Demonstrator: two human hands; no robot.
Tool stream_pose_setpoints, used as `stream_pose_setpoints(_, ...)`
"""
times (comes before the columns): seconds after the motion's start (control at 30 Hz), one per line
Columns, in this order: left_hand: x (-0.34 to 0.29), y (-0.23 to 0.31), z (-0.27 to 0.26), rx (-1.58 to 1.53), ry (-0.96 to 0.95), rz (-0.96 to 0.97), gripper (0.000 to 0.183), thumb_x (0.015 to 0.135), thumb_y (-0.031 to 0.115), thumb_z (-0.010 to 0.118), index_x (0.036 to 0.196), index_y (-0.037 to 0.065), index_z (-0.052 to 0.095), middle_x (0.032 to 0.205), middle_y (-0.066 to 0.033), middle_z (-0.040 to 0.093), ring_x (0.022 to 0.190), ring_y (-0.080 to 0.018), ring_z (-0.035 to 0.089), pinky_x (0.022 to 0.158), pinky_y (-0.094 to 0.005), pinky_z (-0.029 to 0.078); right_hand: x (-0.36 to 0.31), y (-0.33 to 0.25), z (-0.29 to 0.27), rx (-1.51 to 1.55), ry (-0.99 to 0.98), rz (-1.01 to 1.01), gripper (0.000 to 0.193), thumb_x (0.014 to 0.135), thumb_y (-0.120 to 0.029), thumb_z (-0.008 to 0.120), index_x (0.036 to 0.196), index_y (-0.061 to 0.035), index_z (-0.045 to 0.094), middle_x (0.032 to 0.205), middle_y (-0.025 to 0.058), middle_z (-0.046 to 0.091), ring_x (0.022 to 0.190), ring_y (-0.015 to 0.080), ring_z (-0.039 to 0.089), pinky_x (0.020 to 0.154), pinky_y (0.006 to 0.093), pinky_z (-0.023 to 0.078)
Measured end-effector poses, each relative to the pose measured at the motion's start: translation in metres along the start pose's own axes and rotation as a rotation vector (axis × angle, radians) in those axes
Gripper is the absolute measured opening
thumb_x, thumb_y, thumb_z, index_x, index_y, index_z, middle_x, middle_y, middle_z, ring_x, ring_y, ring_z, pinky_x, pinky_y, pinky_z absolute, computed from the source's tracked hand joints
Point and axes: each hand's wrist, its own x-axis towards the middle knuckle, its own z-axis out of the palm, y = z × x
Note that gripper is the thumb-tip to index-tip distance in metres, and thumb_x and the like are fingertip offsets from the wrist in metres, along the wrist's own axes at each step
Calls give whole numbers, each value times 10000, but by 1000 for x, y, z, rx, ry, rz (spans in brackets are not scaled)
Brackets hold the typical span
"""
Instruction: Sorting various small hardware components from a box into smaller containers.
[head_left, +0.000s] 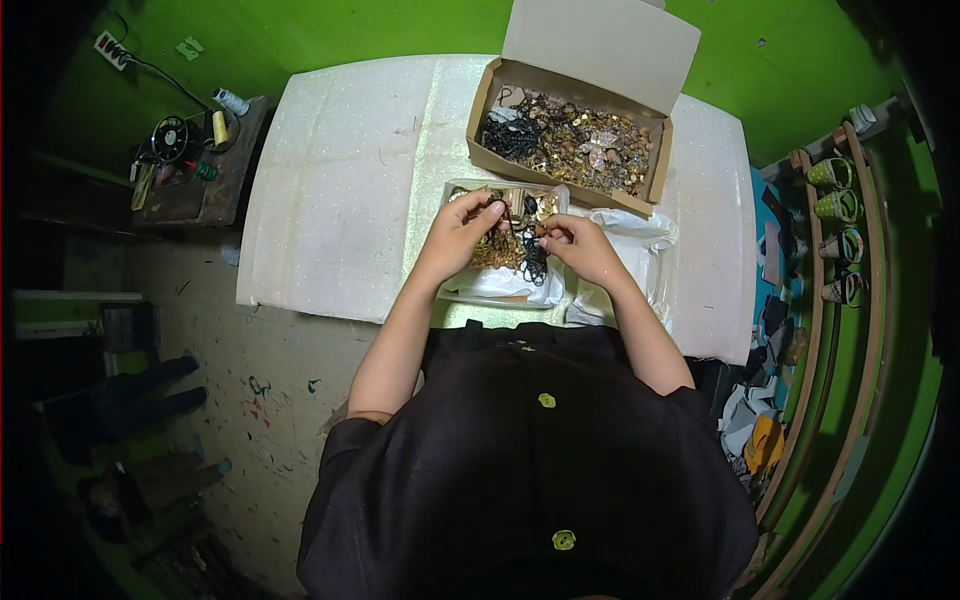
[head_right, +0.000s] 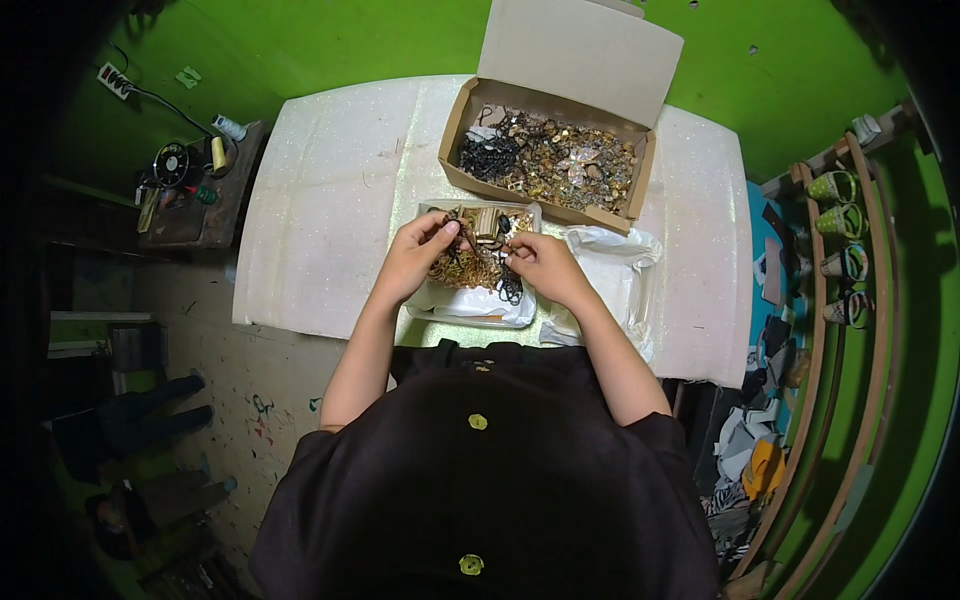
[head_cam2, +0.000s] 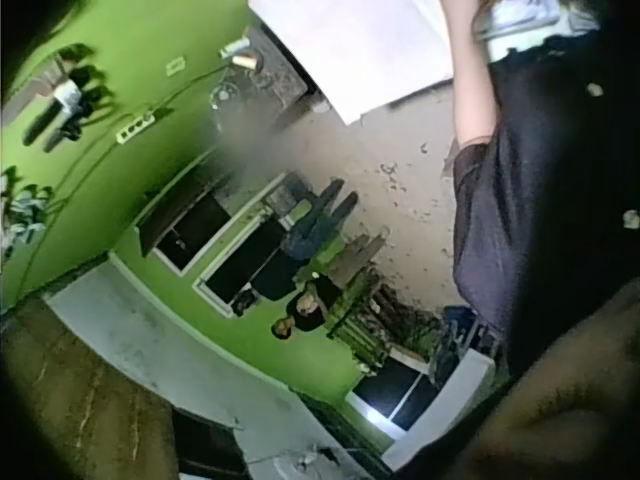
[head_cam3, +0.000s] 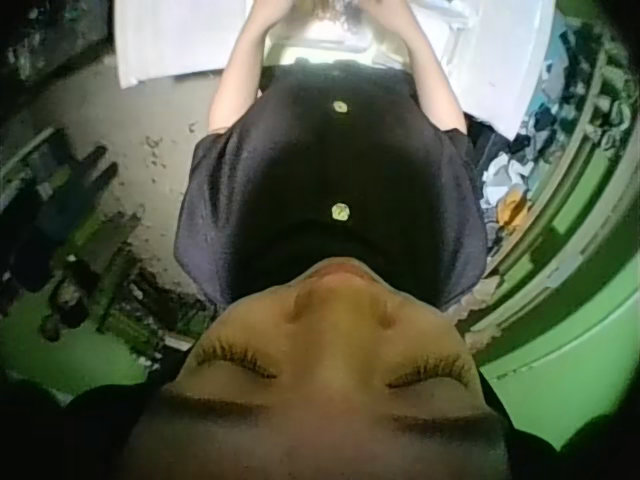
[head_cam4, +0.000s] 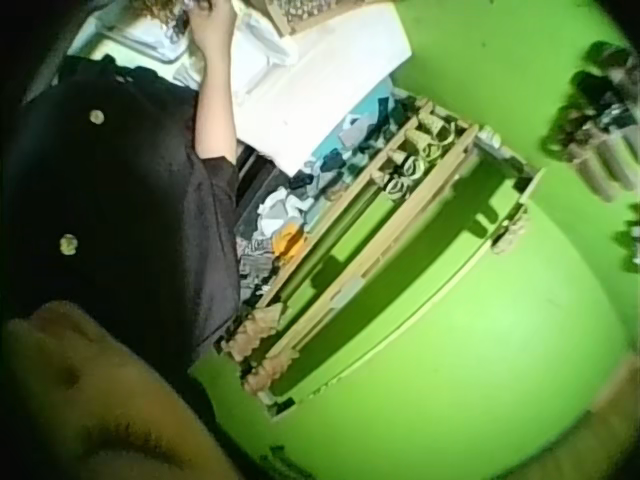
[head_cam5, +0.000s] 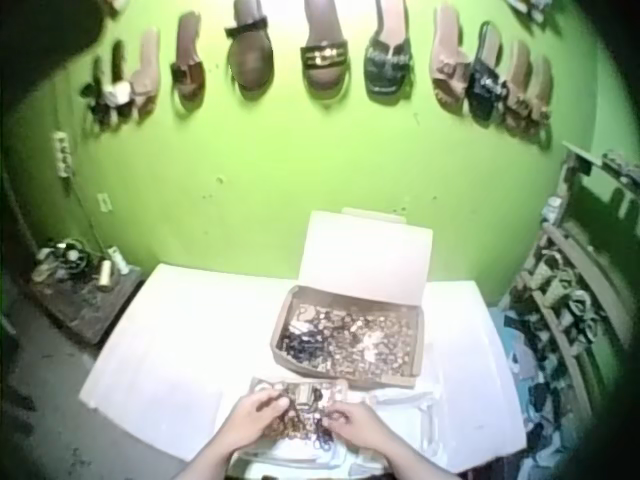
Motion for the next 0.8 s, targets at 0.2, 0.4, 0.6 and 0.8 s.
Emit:
stream_pose_setpoints(0.2,2,4,2,40,-10,-3,240,951,190,516,1028,-22,598,842,-41,628,806,-100,582,766,-242,457,0,5,2,-120,10,-76,221,789,-133,658,963,3,647,808,97,646,784,182,618,750,312,482)
stream_pose_setpoints(0.4,1,1,2,55,-56,-35,231,920,201,569,1020,-4,608,863,7,613,791,-56,543,732,-215,441,-9,-17,-1,-365,138,-213,385,729,-207,698,1061,-22,636,1064,157,604,1047,309,552,954,381,403)
stream_pose_setpoints(0.6,3,5,7,130,-56,-29,231,916,200,576,1027,2,610,841,15,608,744,-48,530,688,-210,441,-6,-31,12,15,77,-269,426,801,-290,697,1105,-9,594,1019,119,624,965,215,594,874,330,446)
stream_pose_setpoints(0.8,2,1,-4,-25,-31,-109,230,917,164,572,1048,-23,597,853,-27,613,752,-82,560,700,-224,458,-10,-34,2,524,-130,-117,204,889,-197,611,965,-9,583,819,11,610,771,84,582,732,241,474)
